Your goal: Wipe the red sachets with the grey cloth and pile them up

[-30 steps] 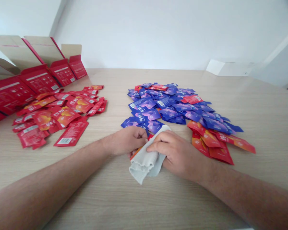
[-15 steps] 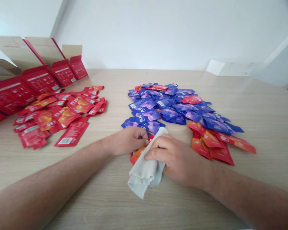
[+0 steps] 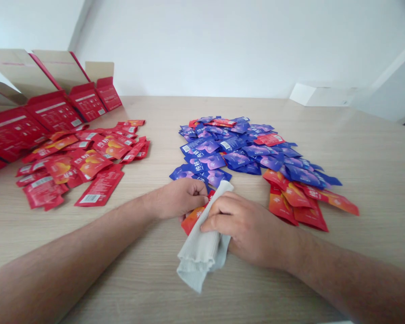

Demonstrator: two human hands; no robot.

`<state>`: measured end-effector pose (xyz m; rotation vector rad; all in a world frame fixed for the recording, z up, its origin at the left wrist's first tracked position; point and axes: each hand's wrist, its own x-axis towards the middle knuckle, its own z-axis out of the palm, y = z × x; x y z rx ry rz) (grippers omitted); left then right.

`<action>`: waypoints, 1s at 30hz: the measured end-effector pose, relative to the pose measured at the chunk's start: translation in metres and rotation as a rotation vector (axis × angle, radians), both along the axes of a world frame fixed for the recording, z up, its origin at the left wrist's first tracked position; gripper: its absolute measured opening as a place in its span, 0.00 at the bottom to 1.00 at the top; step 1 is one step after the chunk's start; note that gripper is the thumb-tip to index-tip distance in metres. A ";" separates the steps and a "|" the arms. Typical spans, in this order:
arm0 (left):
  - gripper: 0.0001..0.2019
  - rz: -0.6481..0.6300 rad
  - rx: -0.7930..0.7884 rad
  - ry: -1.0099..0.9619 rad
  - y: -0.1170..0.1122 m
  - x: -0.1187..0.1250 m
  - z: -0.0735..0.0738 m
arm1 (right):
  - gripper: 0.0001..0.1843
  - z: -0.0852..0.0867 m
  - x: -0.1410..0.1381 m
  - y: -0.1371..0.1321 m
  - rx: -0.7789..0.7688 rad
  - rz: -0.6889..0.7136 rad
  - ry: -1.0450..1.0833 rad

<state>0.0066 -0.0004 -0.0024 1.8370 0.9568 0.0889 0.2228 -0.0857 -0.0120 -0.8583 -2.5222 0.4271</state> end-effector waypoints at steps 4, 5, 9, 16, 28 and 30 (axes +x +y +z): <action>0.09 0.008 -0.055 0.018 0.000 0.001 0.000 | 0.16 -0.001 0.002 0.003 -0.003 -0.110 0.031; 0.08 0.009 -0.052 0.022 -0.001 0.001 0.000 | 0.17 -0.001 0.002 0.003 -0.004 -0.117 0.027; 0.10 0.003 0.007 0.013 0.000 0.000 0.000 | 0.15 -0.001 -0.001 -0.003 0.021 -0.007 -0.014; 0.09 0.011 -0.066 0.010 -0.001 0.000 0.000 | 0.18 -0.002 0.003 0.005 0.010 -0.121 0.015; 0.09 0.017 -0.061 0.017 -0.001 0.000 0.001 | 0.17 -0.002 0.003 0.006 0.002 -0.120 0.029; 0.09 0.016 -0.026 0.018 -0.001 0.000 0.002 | 0.16 0.000 0.000 0.001 0.003 -0.088 0.014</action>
